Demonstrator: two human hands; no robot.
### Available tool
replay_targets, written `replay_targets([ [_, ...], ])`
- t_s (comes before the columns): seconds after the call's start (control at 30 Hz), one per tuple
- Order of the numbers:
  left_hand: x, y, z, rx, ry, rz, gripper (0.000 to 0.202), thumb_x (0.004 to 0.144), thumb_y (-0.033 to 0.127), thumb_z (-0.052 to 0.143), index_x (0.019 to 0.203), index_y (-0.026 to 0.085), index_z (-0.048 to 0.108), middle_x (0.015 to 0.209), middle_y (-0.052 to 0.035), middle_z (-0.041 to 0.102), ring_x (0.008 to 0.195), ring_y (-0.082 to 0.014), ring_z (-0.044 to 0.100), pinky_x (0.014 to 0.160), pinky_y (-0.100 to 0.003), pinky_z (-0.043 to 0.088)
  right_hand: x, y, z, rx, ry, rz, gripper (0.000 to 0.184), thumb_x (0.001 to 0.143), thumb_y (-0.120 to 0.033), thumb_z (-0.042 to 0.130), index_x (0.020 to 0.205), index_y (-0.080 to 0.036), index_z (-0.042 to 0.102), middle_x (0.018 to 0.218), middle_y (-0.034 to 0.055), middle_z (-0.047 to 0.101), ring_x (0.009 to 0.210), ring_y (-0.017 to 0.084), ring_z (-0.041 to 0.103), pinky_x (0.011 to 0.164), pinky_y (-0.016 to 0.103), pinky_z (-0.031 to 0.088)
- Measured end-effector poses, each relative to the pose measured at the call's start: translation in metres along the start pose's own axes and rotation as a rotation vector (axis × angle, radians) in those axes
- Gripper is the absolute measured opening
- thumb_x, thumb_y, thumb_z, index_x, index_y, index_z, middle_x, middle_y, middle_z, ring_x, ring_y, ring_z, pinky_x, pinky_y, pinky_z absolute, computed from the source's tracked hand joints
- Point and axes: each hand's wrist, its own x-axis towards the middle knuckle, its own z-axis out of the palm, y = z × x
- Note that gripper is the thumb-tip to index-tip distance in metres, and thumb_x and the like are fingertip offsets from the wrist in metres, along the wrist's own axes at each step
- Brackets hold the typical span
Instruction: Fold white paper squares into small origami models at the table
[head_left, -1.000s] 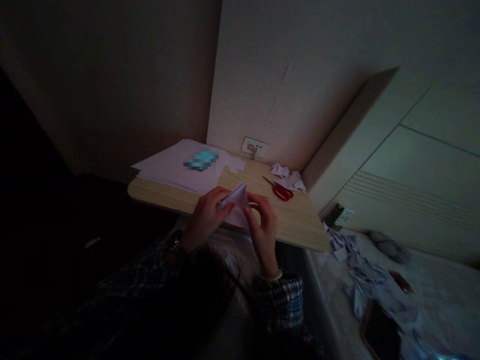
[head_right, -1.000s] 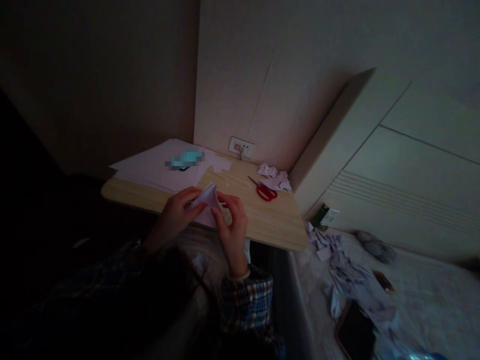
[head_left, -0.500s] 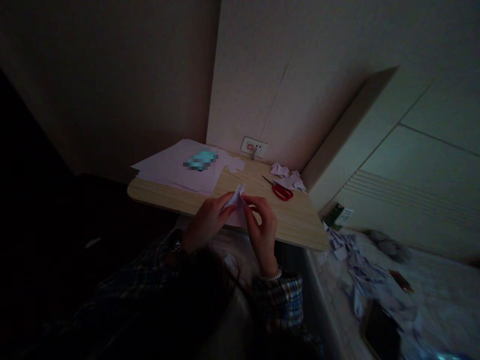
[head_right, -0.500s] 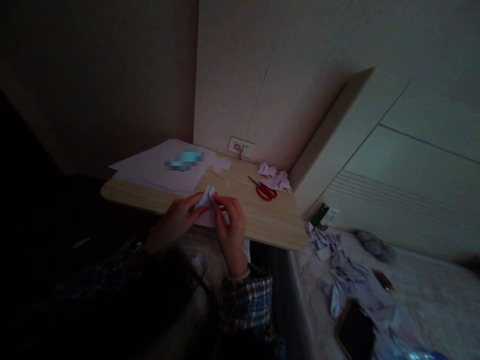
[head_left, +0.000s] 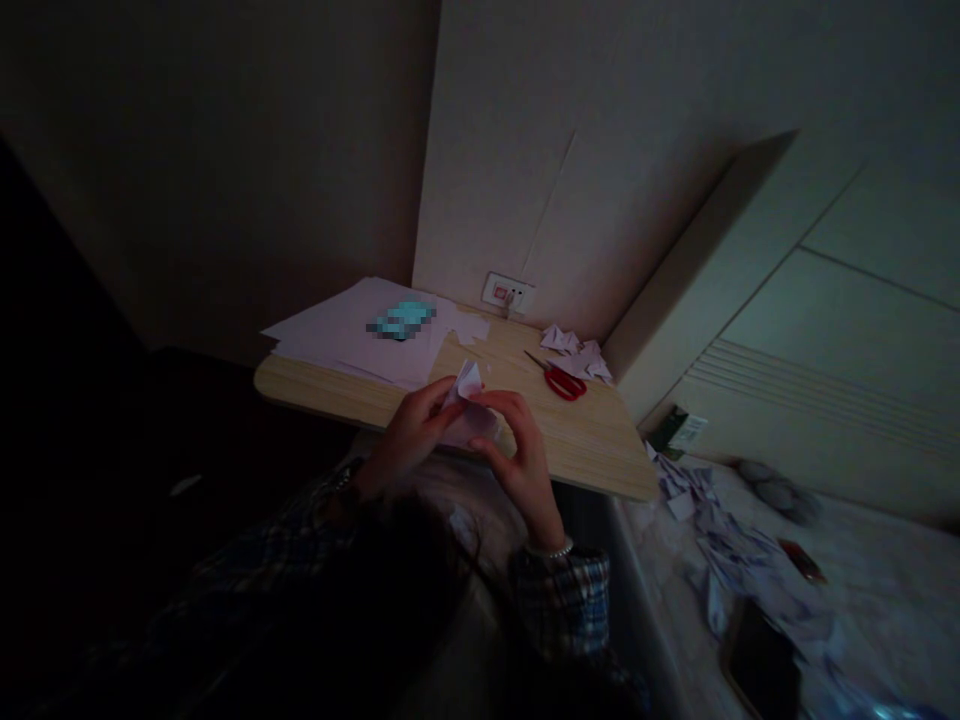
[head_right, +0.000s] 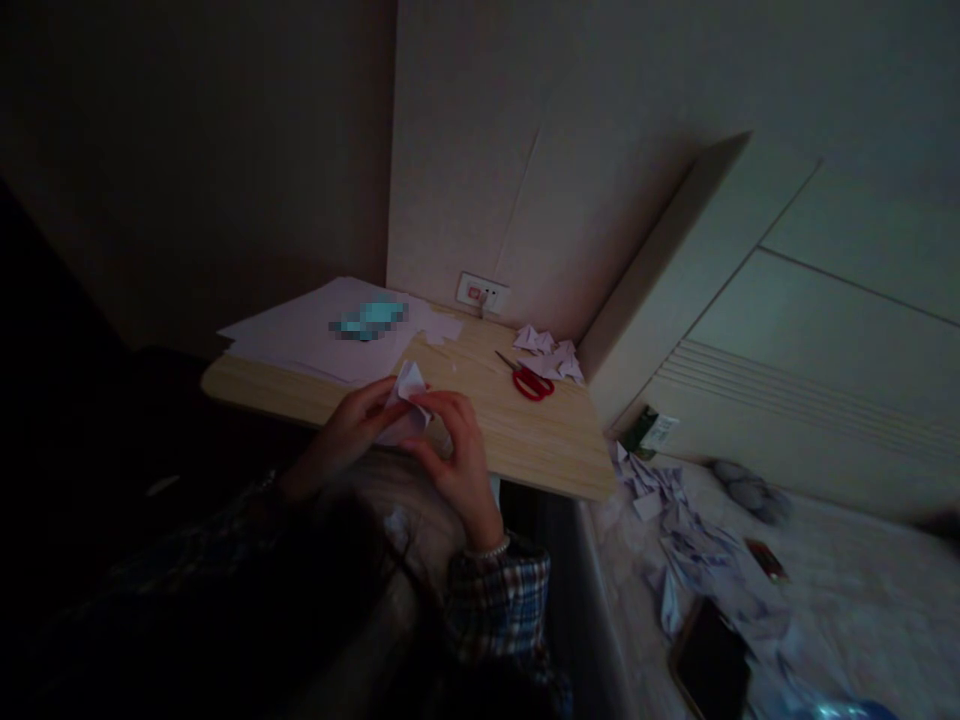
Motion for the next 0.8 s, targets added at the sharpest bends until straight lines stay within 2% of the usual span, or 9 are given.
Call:
replay_targets([
  [0.33,0.001,0.004,0.001,-0.133,-0.003,-0.08,0.039,0.073,0.04,0.062,0.1,0.012,0.063,0.094,-0.0081,0.07,0.085,-0.0203,0.065,0.075,-0.028,0.051,-0.003,0.008,-0.004,0.077,0.002,0.001,0.033,0.082,-0.038,0.062,0.112,-0.027,0.063,0.111,0.0061,0.061,0.107,0.022,0.055,0.095,0.039,0.043],
  [0.43,0.001,0.004,0.002,-0.158,-0.013,-0.103,0.043,0.072,0.042,0.062,0.102,0.011,0.061,0.09,-0.0087,0.07,0.081,-0.0203,0.065,0.072,-0.028,0.051,-0.003,0.012,-0.004,0.091,0.021,-0.012,0.028,0.085,-0.038,0.058,0.11,-0.027,0.065,0.108,0.0054,0.063,0.105,0.021,0.056,0.093,0.038,0.044],
  [0.67,0.001,0.001,0.004,-0.189,-0.07,-0.118,0.051,0.071,0.046,0.065,0.108,0.011,0.06,0.086,-0.0085,0.071,0.069,-0.0181,0.065,0.06,-0.025,0.05,-0.002,0.013,0.0,0.02,0.125,0.036,0.013,0.084,-0.027,0.06,0.093,-0.024,0.069,0.094,0.0032,0.061,0.092,0.017,0.056,0.083,0.032,0.046],
  [0.8,0.0,0.001,0.006,-0.247,-0.137,-0.104,0.047,0.072,0.043,0.064,0.107,0.013,0.06,0.09,-0.0083,0.071,0.073,-0.0193,0.066,0.062,-0.025,0.053,-0.001,0.012,0.0,0.013,0.184,0.087,0.008,0.082,-0.026,0.062,0.083,-0.022,0.068,0.083,0.0007,0.055,0.082,0.015,0.054,0.076,0.029,0.045],
])
